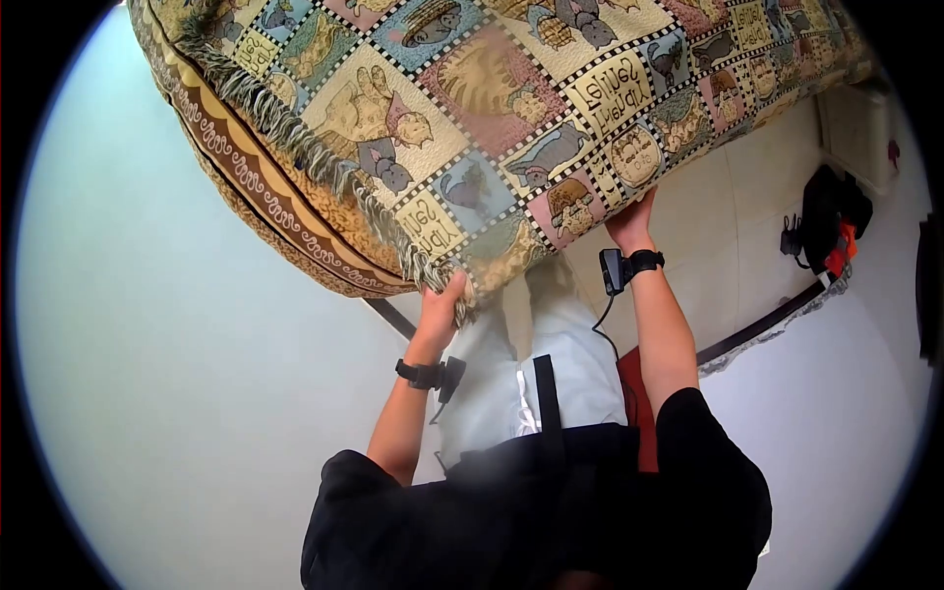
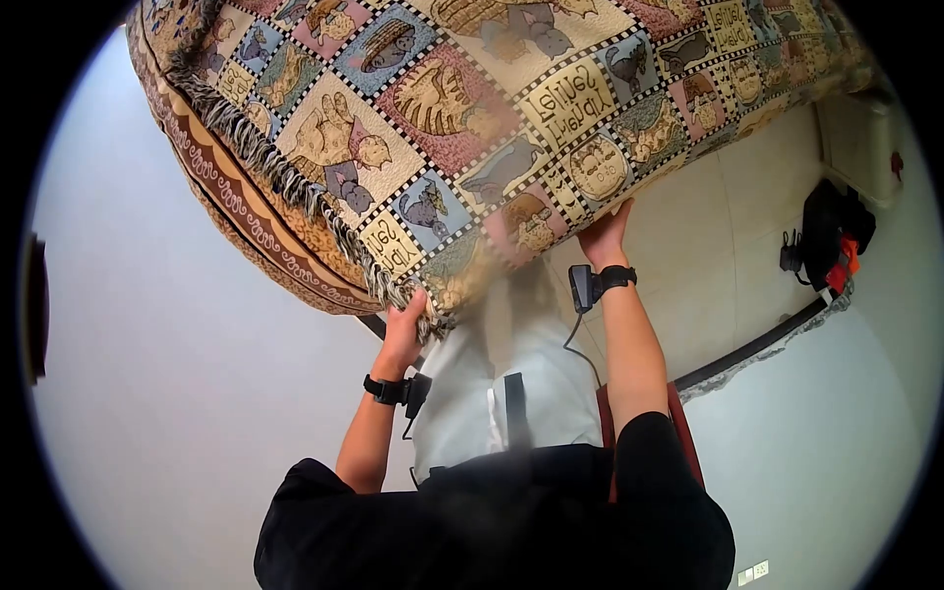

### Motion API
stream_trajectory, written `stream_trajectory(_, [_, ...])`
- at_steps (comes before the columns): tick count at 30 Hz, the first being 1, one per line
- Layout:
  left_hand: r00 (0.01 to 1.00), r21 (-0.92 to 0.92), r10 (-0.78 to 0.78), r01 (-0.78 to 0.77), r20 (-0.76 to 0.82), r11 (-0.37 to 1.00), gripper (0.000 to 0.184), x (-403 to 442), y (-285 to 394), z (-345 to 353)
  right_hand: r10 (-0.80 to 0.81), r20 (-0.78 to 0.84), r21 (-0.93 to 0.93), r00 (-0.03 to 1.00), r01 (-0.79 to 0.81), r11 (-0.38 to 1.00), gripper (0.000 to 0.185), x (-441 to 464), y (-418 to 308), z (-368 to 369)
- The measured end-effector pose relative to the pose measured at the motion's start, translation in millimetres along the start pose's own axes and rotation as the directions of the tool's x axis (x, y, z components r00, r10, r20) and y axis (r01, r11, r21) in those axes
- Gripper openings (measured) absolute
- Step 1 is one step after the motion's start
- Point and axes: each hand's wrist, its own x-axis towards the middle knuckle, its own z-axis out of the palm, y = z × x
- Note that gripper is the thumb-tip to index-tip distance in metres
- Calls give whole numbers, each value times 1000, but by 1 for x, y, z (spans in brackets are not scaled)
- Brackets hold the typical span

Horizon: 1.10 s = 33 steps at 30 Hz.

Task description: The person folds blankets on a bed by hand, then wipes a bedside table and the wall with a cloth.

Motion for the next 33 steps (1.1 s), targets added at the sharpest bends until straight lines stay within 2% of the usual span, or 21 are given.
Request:
stream_trajectory(2, [997,-39,-73,73,7,997,45,-13,20,13,-11,168,-31,986,17,999,73,27,6,-23])
stream_trajectory(4, [998,-61,-52,54,45,997,43,-25,32,17,35,204,-255,978,19,967,63,31,20,-45])
stream_trajectory(6, [997,-102,-42,48,66,994,42,-33,42,23,36,220,-343,975,43,938,61,42,29,-60])
stream_trajectory(13, [997,-48,-67,68,23,997,44,-38,45,14,-56,252,-249,966,121,961,54,88,78,-92])
stream_trajectory(18, [996,-33,-70,68,-51,997,44,-40,34,19,-167,249,-234,954,226,946,48,84,85,-159])
stream_trajectory(20, [998,-77,-53,51,-18,996,41,-35,31,16,-160,215,-233,963,210,950,46,68,71,-190])
stream_trajectory(22, [998,-77,-54,52,-17,996,37,-27,33,21,3,-128,-40,992,-8,999,44,22,41,-176])
stream_trajectory(23, [998,-71,-56,56,-7,996,38,-23,33,22,74,-82,-37,994,-78,996,45,-4,26,-174])
stream_trajectory(24, [998,-61,-59,59,0,996,38,-19,32,22,74,-149,-107,986,-90,990,46,-21,15,-185])
stream_trajectory(26, [999,-33,-47,47,-6,998,39,-8,20,12,92,-121,-141,988,-109,984,46,-48,-7,-210])
stream_trajectory(28, [999,0,-42,42,-23,999,39,-2,12,11,45,-208,-195,977,-86,977,46,-87,-29,-201])
stream_trajectory(32, [999,38,-37,38,-37,999,39,5,7,9,-24,-144,-213,989,-7,977,44,-152,-52,-209])
stream_trajectory(33, [998,52,-22,25,-54,998,38,6,8,12,18,-112,-307,994,-52,950,45,-167,-55,-212])
